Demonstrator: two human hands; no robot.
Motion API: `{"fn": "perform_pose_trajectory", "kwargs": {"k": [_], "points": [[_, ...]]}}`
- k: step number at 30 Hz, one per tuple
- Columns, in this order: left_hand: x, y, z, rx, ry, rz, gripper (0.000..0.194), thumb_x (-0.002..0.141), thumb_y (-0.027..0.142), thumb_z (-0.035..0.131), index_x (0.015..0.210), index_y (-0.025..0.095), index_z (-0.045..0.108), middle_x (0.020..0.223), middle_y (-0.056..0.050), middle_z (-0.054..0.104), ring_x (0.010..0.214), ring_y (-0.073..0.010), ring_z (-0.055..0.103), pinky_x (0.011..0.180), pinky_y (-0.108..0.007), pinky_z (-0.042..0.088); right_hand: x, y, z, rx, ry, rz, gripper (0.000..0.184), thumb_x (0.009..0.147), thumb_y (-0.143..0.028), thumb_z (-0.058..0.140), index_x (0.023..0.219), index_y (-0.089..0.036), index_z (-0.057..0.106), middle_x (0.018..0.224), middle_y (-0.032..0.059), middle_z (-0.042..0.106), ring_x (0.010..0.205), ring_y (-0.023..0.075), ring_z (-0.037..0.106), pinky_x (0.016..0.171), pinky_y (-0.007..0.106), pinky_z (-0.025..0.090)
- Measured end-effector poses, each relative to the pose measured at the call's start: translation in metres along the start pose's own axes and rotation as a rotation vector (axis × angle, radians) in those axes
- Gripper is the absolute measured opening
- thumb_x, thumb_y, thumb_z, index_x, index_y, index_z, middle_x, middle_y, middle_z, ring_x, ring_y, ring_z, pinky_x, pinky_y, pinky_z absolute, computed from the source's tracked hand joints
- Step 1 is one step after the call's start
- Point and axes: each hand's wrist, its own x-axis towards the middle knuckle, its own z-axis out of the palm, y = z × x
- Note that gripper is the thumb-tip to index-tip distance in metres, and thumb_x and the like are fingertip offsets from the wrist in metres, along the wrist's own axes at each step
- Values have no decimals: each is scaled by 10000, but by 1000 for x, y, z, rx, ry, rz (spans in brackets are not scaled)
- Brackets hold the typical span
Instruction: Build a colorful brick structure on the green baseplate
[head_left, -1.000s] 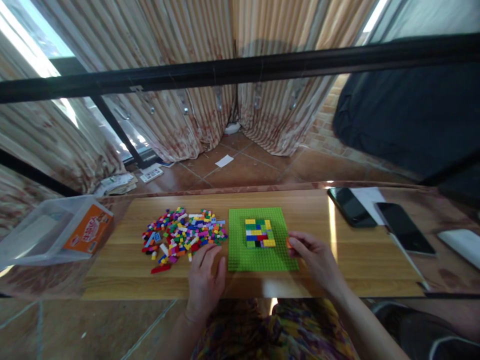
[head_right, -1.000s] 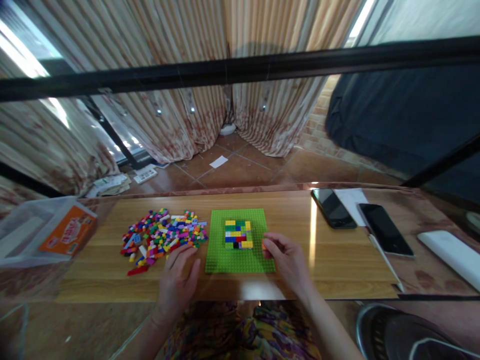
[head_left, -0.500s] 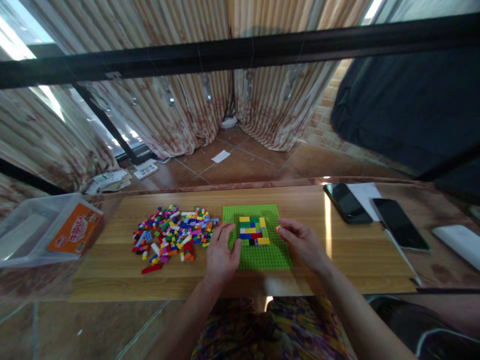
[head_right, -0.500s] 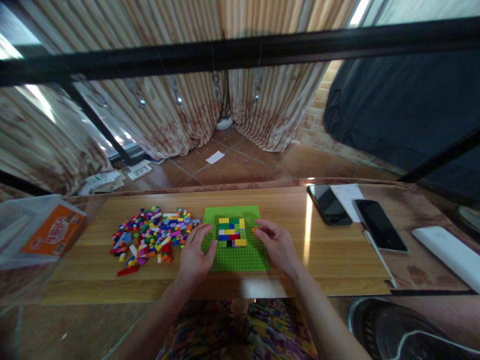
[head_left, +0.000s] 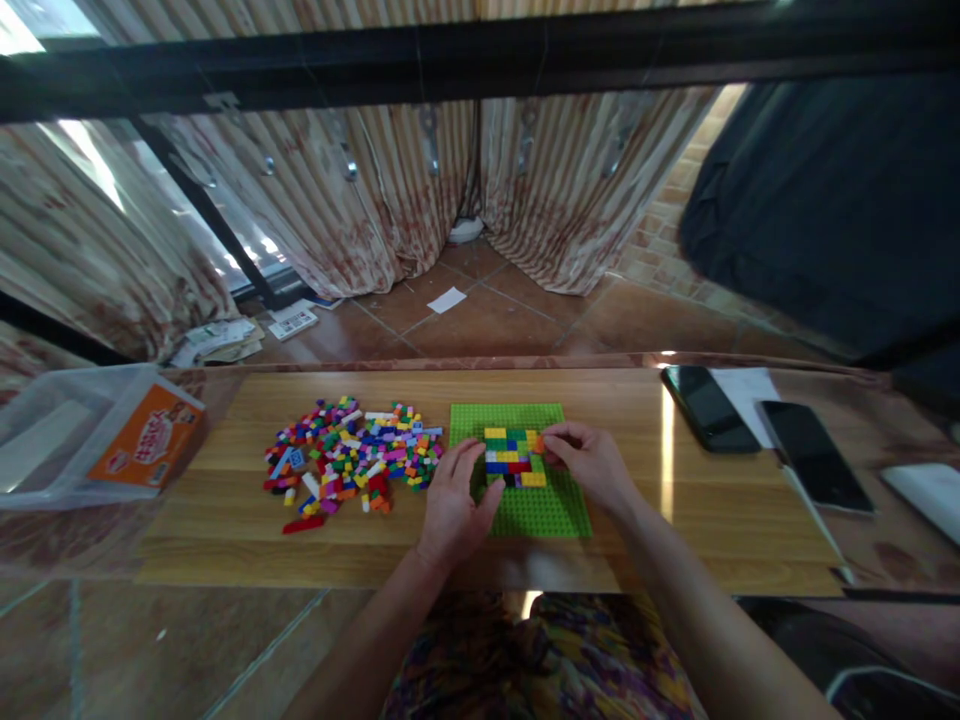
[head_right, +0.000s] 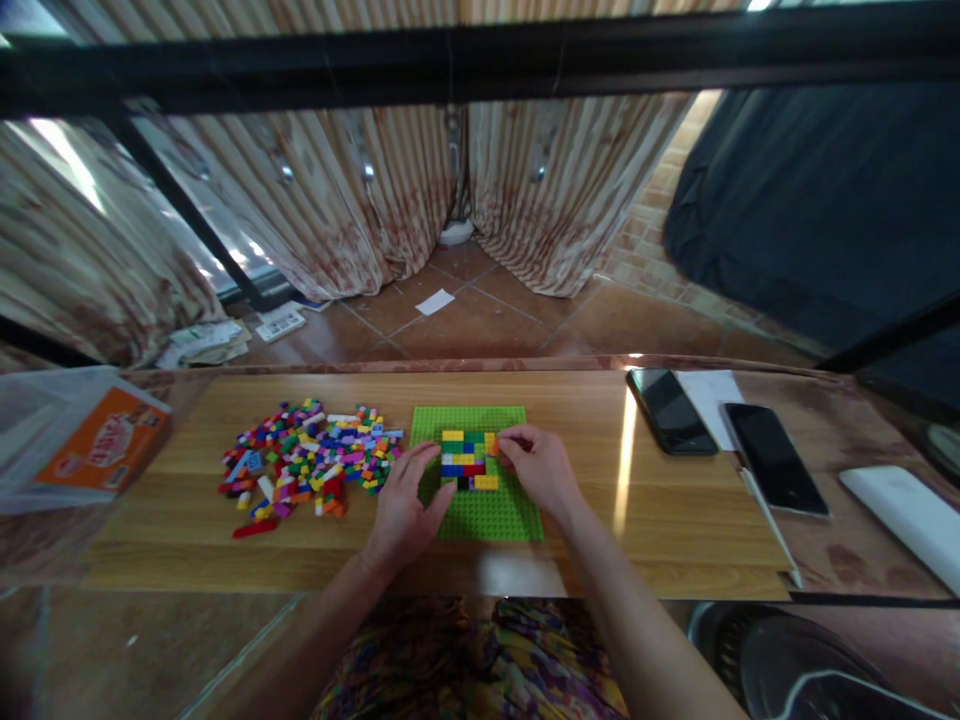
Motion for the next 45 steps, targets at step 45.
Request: {"fn": "perform_pose_trajectory", "kwargs": {"k": [45], "points": [[-1,1,2,-10,-20,-20,407,840,269,596,1232,192,518,1275,-107,565,1211,-244,521,1045,-439,454,6,-2,3,-129,-54,28,264,688,-401,661,802,-175,736,681,22,692,559,132,595,534,258,515]]}}
